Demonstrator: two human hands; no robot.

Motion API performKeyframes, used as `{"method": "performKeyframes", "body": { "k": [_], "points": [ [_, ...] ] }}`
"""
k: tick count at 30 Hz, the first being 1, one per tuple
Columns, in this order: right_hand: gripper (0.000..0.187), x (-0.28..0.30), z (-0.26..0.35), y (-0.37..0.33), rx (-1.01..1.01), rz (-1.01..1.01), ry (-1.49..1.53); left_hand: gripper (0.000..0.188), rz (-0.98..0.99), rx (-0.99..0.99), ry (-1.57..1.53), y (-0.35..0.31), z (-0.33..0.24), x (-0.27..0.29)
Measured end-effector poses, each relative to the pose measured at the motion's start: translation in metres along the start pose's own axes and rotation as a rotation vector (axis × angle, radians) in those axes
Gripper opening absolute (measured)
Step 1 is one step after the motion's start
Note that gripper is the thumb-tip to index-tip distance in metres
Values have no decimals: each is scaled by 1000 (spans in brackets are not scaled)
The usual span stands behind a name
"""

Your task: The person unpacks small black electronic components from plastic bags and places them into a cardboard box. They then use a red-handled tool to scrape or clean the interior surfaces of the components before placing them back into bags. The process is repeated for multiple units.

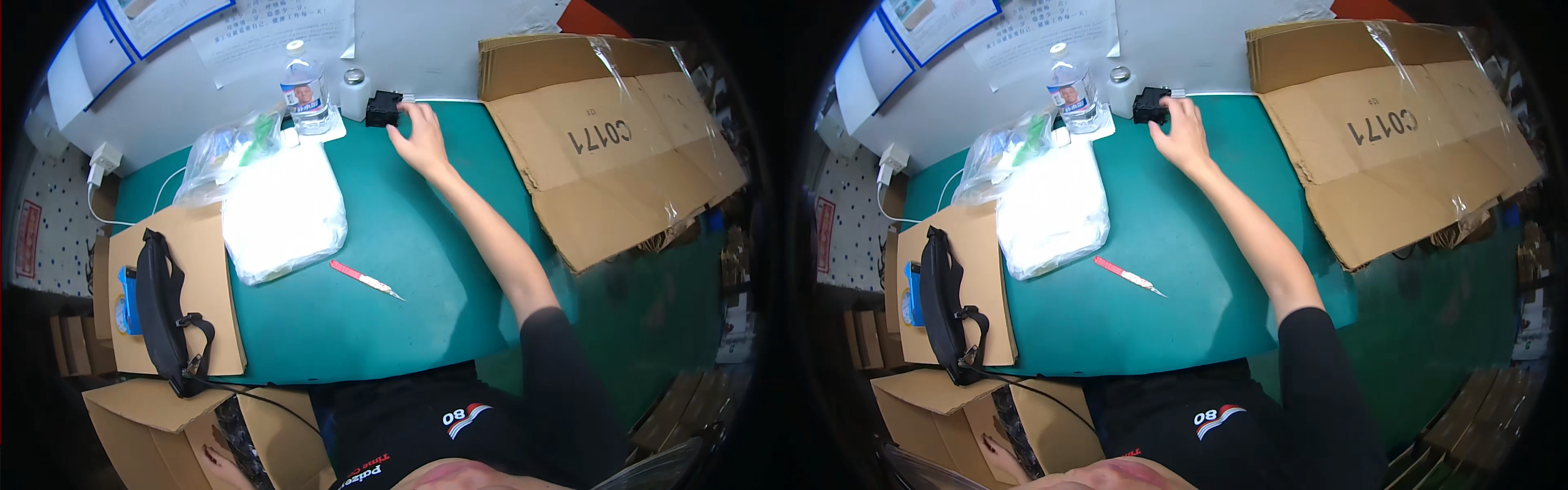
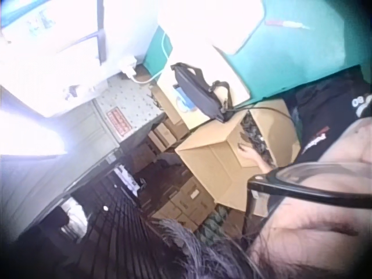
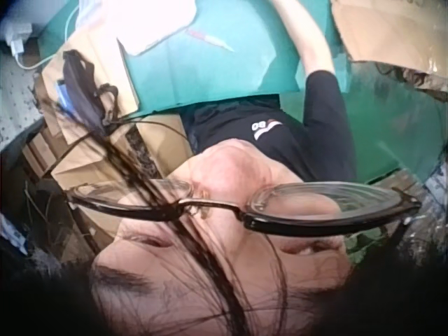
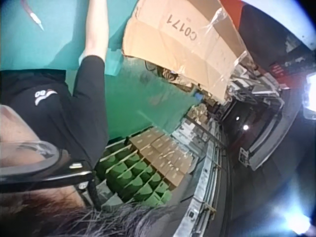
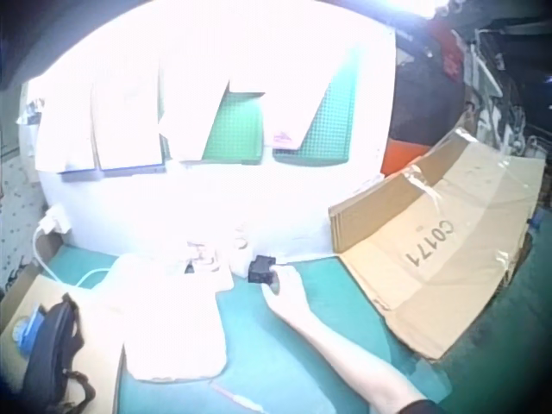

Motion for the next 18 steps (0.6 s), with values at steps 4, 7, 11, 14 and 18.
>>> {"method": "performKeyframes", "body": {
  "k": [4, 7, 11, 14, 18],
  "points": [
    [67, -28, -23, 33, 39, 40, -322, 30, -114, 66, -53, 22, -47, 30],
    [73, -42, -35, 44, 68, 205, -365, 29, -252, -87, -86, 31, -80, 66],
    [79, -41, -53, 46, -25, 301, -282, 28, -409, -213, -148, 23, -134, 98],
    [77, -21, -44, 32, -67, 254, -274, 17, -570, -433, -225, 14, -205, 111],
    [73, 10, -14, -10, -43, 221, -142, 25, -440, -926, -510, 17, -242, 109]
  ]
}}
Point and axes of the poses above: each hand's wrist, its own y-axis towards the middle knuckle, its own x-axis out of the back of the hand, z = x × y, the point moved 1 cm from there along y, towards the middle knuckle, and after that the axes turned 7 degrees about -z, right-handed, at the moved point
